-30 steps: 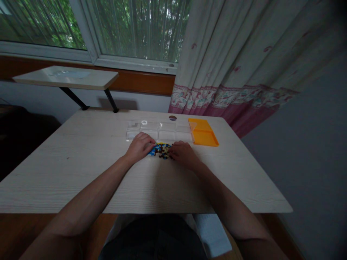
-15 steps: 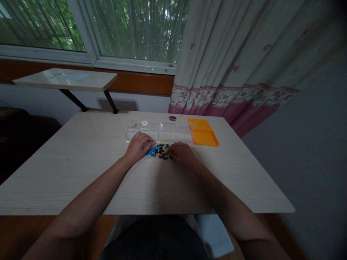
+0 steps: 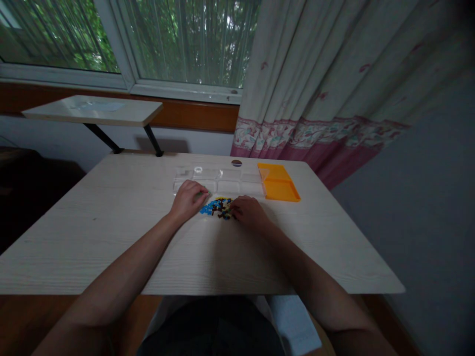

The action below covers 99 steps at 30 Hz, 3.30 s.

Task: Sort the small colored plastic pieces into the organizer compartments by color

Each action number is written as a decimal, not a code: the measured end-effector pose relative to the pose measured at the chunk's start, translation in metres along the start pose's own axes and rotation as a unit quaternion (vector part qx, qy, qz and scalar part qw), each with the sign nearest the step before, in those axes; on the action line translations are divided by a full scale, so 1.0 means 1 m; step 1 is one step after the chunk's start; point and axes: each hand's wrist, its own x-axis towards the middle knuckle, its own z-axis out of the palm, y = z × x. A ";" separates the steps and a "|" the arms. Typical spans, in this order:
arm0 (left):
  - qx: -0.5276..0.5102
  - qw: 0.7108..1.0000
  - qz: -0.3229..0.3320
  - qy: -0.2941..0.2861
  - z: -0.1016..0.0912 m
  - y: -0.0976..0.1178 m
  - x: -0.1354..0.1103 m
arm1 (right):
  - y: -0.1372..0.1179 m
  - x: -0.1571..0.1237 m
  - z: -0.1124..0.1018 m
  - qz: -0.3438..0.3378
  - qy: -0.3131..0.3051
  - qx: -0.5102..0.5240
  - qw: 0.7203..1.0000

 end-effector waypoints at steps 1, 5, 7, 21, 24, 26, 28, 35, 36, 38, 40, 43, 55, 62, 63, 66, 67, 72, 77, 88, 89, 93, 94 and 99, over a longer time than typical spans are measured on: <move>0.000 1.000 -0.001 0.000 0.000 0.000 0.000 | 0.000 0.000 0.000 0.000 0.002 0.000 1.000; 0.004 1.000 -0.003 0.005 -0.002 -0.002 0.001 | 0.000 -0.001 -0.001 0.002 0.007 -0.002 1.000; 0.013 1.000 -0.008 0.017 -0.002 -0.004 0.001 | -0.001 -0.002 -0.003 0.004 0.009 -0.002 1.000; 0.065 0.982 -0.128 0.125 -0.001 -0.037 -0.002 | 0.000 -0.002 -0.003 0.013 0.000 -0.011 1.000; 0.061 0.983 -0.128 0.115 0.002 -0.039 -0.002 | 0.001 -0.001 -0.002 0.018 0.000 -0.018 1.000; 0.060 0.984 -0.127 0.107 0.003 -0.040 -0.003 | 0.002 -0.002 -0.002 0.025 0.006 -0.028 0.999; 0.060 0.985 -0.127 0.102 0.003 -0.041 -0.003 | 0.003 -0.002 -0.002 0.034 0.013 -0.038 0.999; 0.058 0.984 -0.128 0.113 0.005 -0.042 -0.003 | 0.004 -0.002 -0.006 0.070 0.012 -0.058 0.996; 0.059 0.983 -0.128 0.114 0.005 -0.042 -0.003 | 0.004 -0.003 -0.007 0.076 0.012 -0.060 0.995; 0.060 0.983 -0.129 0.117 0.005 -0.042 -0.003 | 0.006 -0.004 -0.010 0.077 0.008 -0.060 0.995; 0.060 0.983 -0.127 0.118 0.005 -0.042 -0.003 | 0.008 -0.005 -0.012 0.069 0.002 -0.050 0.996; 0.061 0.984 -0.124 0.116 0.005 -0.042 -0.003 | 0.010 -0.007 -0.014 0.065 0.001 -0.025 0.998; 0.062 0.986 -0.114 0.109 0.007 -0.046 -0.004 | 0.014 0.000 -0.001 0.090 0.065 -0.028 0.993; 0.070 0.983 -0.134 0.100 0.008 -0.045 -0.004 | 0.018 0.003 0.005 0.079 0.070 -0.048 0.993; 0.073 0.983 -0.136 0.098 0.008 -0.045 -0.004 | 0.018 0.003 0.006 0.079 0.072 -0.052 0.993; 0.079 0.982 -0.140 0.096 0.008 -0.046 -0.005 | 0.019 0.004 0.009 0.082 0.080 -0.061 0.992; 0.080 0.982 -0.140 0.097 0.009 -0.046 -0.005 | 0.019 0.005 0.010 0.082 0.082 -0.062 0.991; 0.082 0.982 -0.134 0.100 0.009 -0.046 -0.005 | 0.019 0.007 0.013 0.071 0.098 -0.075 0.990; 0.087 0.984 -0.119 0.097 0.009 -0.045 -0.005 | 0.020 0.007 0.016 0.058 0.113 -0.092 0.988; 0.032 0.998 0.042 0.030 0.007 0.001 -0.002 | 0.025 0.016 0.036 -0.034 0.282 0.192 0.939; 0.028 0.998 0.059 0.011 0.008 0.007 -0.002 | 0.022 0.016 0.036 -0.043 0.277 0.228 0.933; 0.012 0.992 0.116 -0.044 0.011 0.022 -0.003 | 0.011 0.015 0.034 -0.066 0.233 0.302 0.922; 0.010 0.991 0.125 -0.051 0.012 0.023 -0.003 | 0.009 0.015 0.033 -0.066 0.224 0.308 0.923; 0.006 0.989 0.143 -0.048 0.014 0.024 -0.003 | 0.003 0.013 0.029 -0.062 0.191 0.309 0.929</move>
